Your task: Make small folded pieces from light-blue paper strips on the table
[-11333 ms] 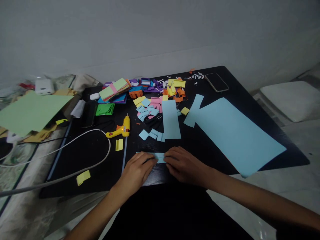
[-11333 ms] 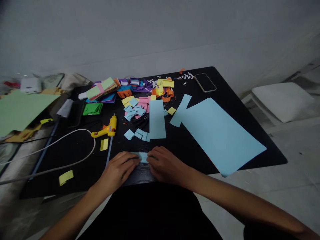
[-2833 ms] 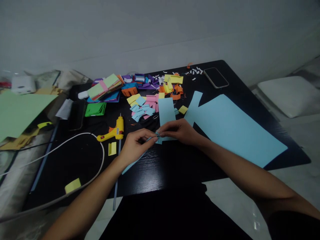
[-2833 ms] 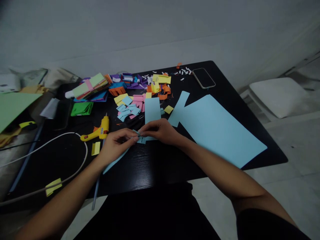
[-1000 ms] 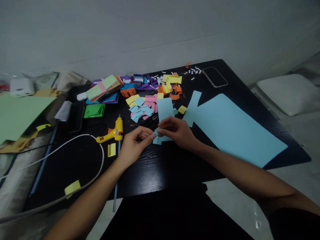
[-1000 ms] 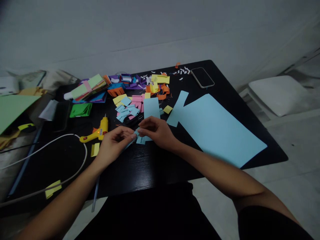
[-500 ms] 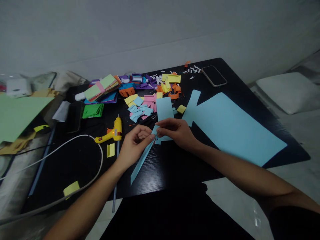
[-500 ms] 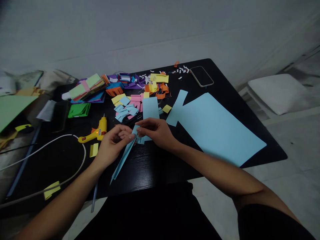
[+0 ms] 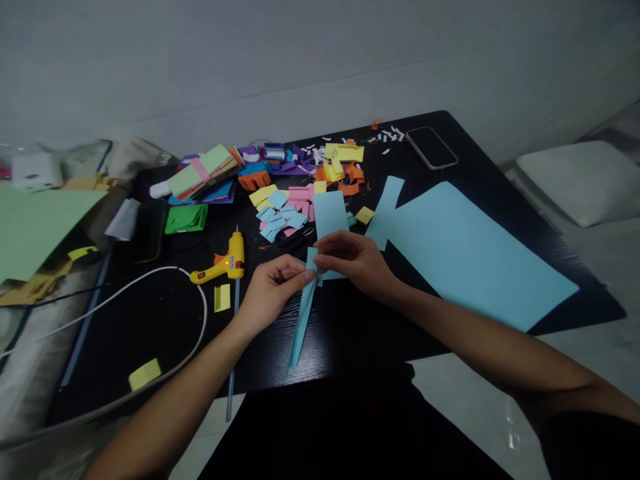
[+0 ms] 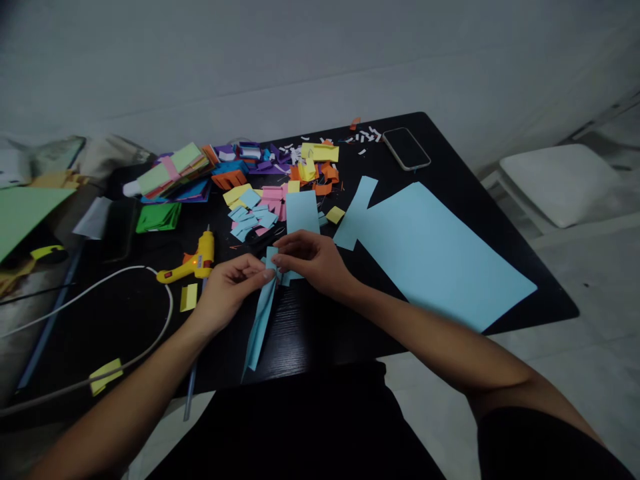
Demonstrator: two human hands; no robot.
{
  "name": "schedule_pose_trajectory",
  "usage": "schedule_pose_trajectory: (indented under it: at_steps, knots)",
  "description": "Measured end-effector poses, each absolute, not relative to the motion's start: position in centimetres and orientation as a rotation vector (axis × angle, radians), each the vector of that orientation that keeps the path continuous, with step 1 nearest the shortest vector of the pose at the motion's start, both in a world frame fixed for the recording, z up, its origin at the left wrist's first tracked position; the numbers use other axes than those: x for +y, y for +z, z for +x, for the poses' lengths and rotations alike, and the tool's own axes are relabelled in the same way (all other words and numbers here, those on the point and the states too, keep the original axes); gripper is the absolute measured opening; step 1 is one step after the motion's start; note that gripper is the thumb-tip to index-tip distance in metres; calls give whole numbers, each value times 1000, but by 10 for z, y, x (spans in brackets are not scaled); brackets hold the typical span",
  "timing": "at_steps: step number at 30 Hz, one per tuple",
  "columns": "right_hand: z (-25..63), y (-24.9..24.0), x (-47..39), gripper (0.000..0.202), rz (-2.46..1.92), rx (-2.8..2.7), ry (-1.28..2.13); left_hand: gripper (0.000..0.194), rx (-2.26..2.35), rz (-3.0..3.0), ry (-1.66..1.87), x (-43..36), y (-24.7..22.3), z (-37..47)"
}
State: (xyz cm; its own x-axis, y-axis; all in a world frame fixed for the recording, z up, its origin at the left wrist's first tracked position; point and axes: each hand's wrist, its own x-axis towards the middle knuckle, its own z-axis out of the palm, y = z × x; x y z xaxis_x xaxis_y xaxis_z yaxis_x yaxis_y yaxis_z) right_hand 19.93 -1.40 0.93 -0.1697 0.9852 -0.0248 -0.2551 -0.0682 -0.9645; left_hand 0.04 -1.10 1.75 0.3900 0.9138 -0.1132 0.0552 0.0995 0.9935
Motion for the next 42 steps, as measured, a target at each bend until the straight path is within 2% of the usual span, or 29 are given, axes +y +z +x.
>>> schedule_pose_trajectory:
  at_steps: [13, 31, 35, 37, 39, 42]
  knots:
    - [199, 11, -17, 35, -959, -1088, 1469, 12, 1003, 1407, 810, -14, 19, 1]
    - [201, 12, -15, 26, -963, -1128, 1550, 17, 933, 1555, 757, -16, 23, -1]
    - [203, 14, -16, 25, -979, -1169, 1578, 10, 1036, 1727, 962, -11, 24, -10]
    - [203, 15, -17, 27, -981, -1186, 1587, 17, 1062, 1790, 1072, -9, 24, -13]
    - [202, 15, -18, 30, -983, -1192, 1596, 20, 1048, 1849, 1085, -9, 23, -14]
    - [201, 15, -19, 30, -990, -1201, 1596, 14, 1054, 1861, 1042, -10, 21, -14]
